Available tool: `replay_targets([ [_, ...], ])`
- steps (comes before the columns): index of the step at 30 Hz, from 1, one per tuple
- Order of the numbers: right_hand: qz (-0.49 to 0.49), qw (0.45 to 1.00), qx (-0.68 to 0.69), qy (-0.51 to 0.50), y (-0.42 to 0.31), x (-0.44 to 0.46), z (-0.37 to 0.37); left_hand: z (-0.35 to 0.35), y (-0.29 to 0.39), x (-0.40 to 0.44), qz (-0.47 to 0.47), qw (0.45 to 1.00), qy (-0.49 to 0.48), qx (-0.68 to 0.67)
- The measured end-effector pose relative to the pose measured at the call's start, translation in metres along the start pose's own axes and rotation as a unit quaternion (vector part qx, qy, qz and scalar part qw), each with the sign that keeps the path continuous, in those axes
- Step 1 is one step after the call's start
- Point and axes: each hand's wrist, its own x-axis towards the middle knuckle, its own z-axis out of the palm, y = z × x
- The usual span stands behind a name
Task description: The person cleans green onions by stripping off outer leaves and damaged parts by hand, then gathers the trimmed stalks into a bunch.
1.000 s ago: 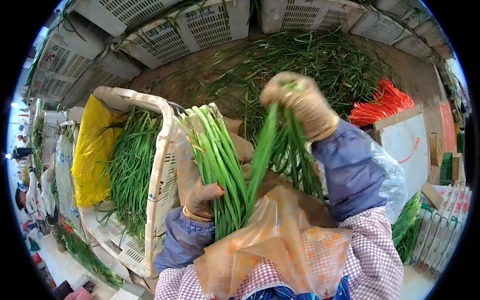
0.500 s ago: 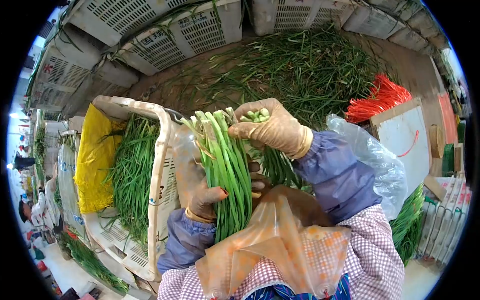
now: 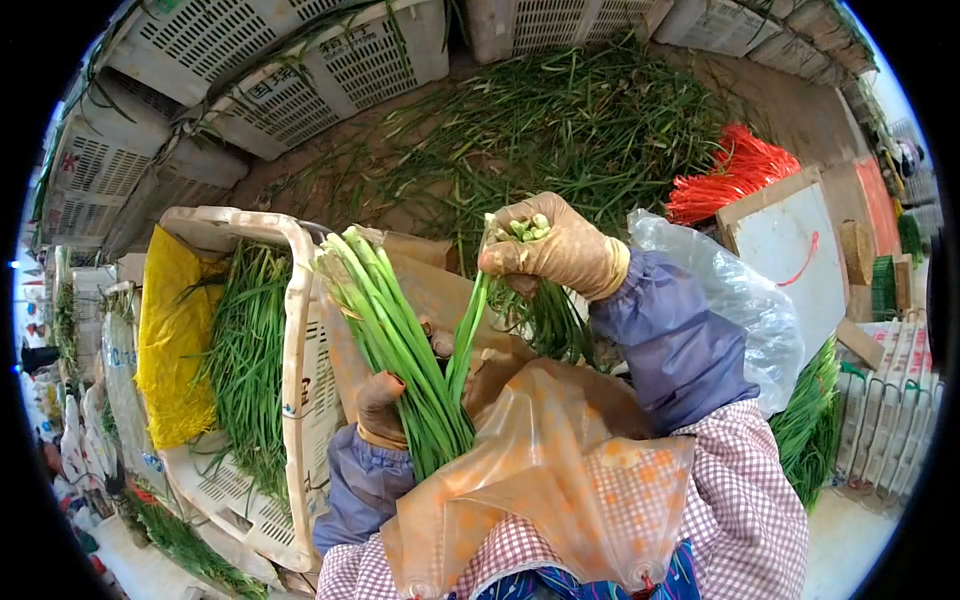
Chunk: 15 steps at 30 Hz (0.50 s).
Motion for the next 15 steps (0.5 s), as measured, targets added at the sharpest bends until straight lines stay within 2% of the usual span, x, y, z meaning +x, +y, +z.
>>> replay_targets([
  [2,0.004,1.000,-0.011,0.002,-0.003,-0.002,-0.003,-0.005,0.001,-0.005,0.025,0.999,0.048,0.004],
  [5,0.012,0.999,-0.039,0.000,-0.005,-0.003,-0.008,0.003,-0.002,-0.001,0.039,0.999,0.024,0.009],
  [6,0.005,0.998,-0.062,-0.001,-0.006,-0.004,-0.010,0.010,-0.001,0.000,0.045,0.997,0.058,0.024],
  [8,-0.001,0.996,-0.084,0.001,-0.007,-0.004,-0.016,0.006,0.000,0.000,0.022,0.998,0.063,0.019],
  [10,-0.052,0.979,-0.173,0.093,-0.005,-0.001,-0.031,0.001,0.001,-0.002,0.000,0.997,0.069,0.015],
  [11,-0.063,0.976,-0.127,0.163,-0.002,0.002,-0.047,-0.001,0.001,-0.003,0.006,0.997,0.065,0.030],
  [13,-0.146,0.900,-0.188,0.364,0.000,0.006,-0.067,0.000,0.001,-0.003,0.014,0.997,0.061,0.044],
  [14,-0.145,0.901,-0.188,0.362,0.000,0.006,-0.062,0.004,0.001,-0.003,0.014,0.996,0.072,0.059],
  [15,-0.214,0.897,-0.197,0.331,-0.001,0.004,-0.054,0.007,0.000,-0.001,0.015,0.994,0.083,0.073],
])
